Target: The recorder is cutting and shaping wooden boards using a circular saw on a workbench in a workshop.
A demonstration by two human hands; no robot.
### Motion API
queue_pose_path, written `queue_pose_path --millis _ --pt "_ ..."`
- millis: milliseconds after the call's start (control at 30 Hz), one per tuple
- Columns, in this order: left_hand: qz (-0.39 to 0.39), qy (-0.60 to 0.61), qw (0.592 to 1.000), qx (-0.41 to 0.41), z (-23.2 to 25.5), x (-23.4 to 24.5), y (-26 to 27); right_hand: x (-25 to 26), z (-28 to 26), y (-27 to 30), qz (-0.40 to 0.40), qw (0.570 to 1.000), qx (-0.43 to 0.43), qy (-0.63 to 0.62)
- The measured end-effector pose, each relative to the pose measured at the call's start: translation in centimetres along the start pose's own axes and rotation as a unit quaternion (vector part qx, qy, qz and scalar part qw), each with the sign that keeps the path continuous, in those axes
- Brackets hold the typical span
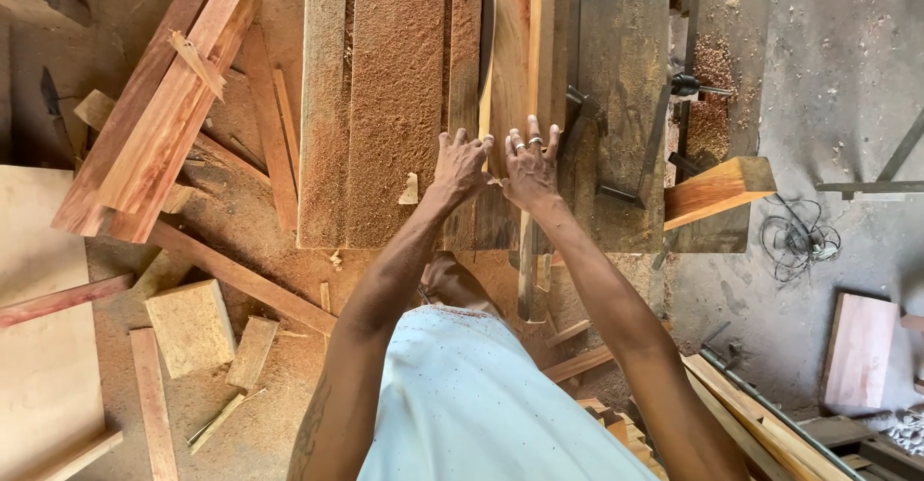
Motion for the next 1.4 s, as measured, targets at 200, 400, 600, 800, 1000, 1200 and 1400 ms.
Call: queue_pose_path --millis 200,400,600,800,1000,1200,1400 --pt "0.045 -0.006 0.999 -0.016 0.9 1.8 0.8 0.8 0.2 -0.8 0.019 0.999 -0.010 -0.038" --pt "0.034 0.054 0.998 0.009 1.6 4.4 1.6 0.1 0.7 -1.5 0.003 1.000 -0.012 -0.001" --pt "0.034 0.065 0.997 0.012 1.4 4.0 1.4 0.5 0.9 -2.2 -0.004 0.999 -0.024 -0.024" --pt "0.037 0.075 0.996 0.010 0.9 4.5 2.3 0.4 1.4 -2.8 -0.008 0.998 -0.030 -0.063" --pt "0.206 0.201 0.957 0.026 -5.6 5.7 9.3 0.7 1.5 -3.3 0.032 0.999 -0.025 -0.014" --pt "0.490 0.001 0.849 0.198 -14.2 10.0 21.6 1.4 2.0 -4.1 0.025 0.998 -0.034 -0.052" --pt "0.312 0.045 0.851 0.420 -21.0 4.7 25.0 1.1 2.2 -4.9 0.012 0.999 -0.028 -0.019"
Point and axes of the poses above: each hand's wrist, its own y-axis away from the middle knuckle, its own x-axis out of the back of the hand, z = x × y, the point moved 6 cm from there along -y, towards the middle knuckle, and after that the axes turned 5 degrees about y, right-handed, at the moved point
